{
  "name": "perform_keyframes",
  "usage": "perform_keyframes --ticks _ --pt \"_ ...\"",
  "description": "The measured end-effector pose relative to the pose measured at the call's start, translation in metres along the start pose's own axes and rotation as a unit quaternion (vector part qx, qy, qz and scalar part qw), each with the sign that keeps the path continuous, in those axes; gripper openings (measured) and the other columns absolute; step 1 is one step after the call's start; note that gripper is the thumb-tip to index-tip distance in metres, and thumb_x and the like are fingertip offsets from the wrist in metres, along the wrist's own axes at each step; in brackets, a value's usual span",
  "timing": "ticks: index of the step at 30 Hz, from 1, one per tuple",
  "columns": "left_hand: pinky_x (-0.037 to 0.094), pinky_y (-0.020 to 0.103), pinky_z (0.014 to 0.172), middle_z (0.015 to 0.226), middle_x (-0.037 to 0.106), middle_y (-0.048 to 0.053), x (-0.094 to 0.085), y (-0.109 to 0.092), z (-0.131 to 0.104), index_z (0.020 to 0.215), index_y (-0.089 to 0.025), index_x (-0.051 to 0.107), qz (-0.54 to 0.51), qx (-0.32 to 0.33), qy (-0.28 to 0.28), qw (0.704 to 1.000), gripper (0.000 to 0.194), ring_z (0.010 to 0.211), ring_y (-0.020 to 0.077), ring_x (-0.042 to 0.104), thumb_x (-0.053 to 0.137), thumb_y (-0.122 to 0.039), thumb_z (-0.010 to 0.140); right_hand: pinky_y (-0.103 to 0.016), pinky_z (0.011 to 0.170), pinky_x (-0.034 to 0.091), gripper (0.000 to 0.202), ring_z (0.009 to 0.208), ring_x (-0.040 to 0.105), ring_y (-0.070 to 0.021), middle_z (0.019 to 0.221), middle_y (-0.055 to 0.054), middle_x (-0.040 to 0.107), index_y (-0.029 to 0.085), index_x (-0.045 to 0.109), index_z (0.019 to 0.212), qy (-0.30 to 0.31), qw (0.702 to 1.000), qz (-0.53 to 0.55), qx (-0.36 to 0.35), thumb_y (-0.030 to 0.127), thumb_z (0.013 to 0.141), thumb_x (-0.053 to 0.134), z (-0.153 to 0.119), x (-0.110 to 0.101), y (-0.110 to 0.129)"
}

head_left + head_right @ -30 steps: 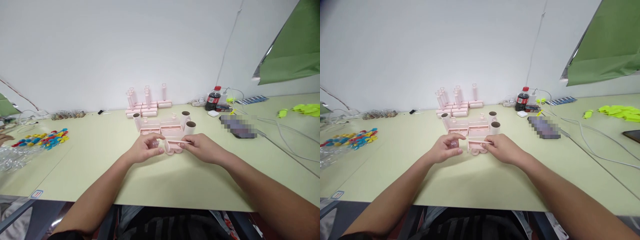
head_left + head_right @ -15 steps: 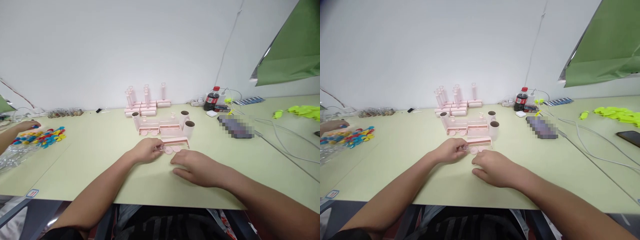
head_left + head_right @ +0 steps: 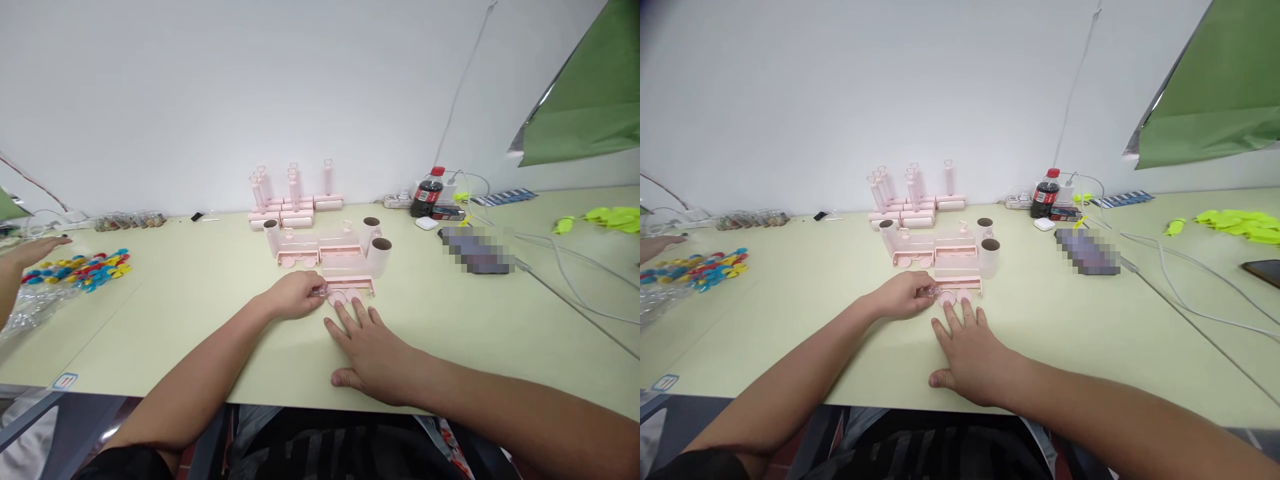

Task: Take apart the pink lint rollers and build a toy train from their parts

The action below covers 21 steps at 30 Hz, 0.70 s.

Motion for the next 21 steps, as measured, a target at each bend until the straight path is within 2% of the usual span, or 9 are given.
perform_keyframes --ticks 3,8,14,21 --pt "0.036 0.027 0.057 0.075 0.062 0.002 -0.0001 -0.0018 0.0007 0.078 -0.018 0.058 0.005 0.004 0.001 1.000 0.009 0.065 0.0149 0.052 0.053 -0.025 0.082 -0.077 0.103 0.012 0.094 0.140 -0.003 -0.0552 0.158 -0.025 0.001 0.013 0.024 0.153 0.017 1.000 -0.001 0.011 0.067 0.082 0.052 -0.0019 0.0025 0.0036" --pt "0.039 0.027 0.059 0.079 0.064 0.003 0.0006 -0.0055 -0.0012 0.084 -0.018 0.062 0.006 0.016 0.009 1.000 0.010 0.070 0.0165 0.055 0.055 -0.024 0.081 -0.080 0.099 0.010 0.094 0.140 -0.002 -0.0559 0.158 -0.026 0.003 0.015 0.026 0.153 0.013 1.000 0.018 0.022 0.068 0.080 0.054 -0.0021 0.0014 0.0049" --pt "0.042 0.026 0.063 0.088 0.064 0.004 0.0013 -0.0078 -0.0034 0.096 -0.020 0.067 -0.006 0.024 0.016 1.000 0.018 0.074 0.0163 0.058 0.055 -0.025 0.083 -0.080 0.099 0.009 0.088 0.140 -0.002 -0.0552 0.159 -0.024 0.003 0.021 0.029 0.152 0.006 0.999 0.036 0.037 0.068 0.082 0.051 0.0010 -0.0024 0.0003" --pt "0.042 0.025 0.063 0.089 0.064 0.003 0.0038 -0.0050 -0.0042 0.095 -0.020 0.068 -0.015 0.028 0.014 0.999 0.018 0.073 0.0148 0.057 0.056 -0.024 0.082 -0.077 0.100 0.012 0.085 0.139 0.000 -0.0568 0.160 -0.021 0.006 0.021 0.030 0.152 -0.001 0.999 0.020 0.047 0.068 0.084 0.048 0.0055 -0.0046 -0.0018"
Point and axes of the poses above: each hand's wrist, its own z-axis towards the middle knuckle, its own x-axis out of the palm, y = z × x, the point moved 6 cm from there along z, towards the middle knuckle
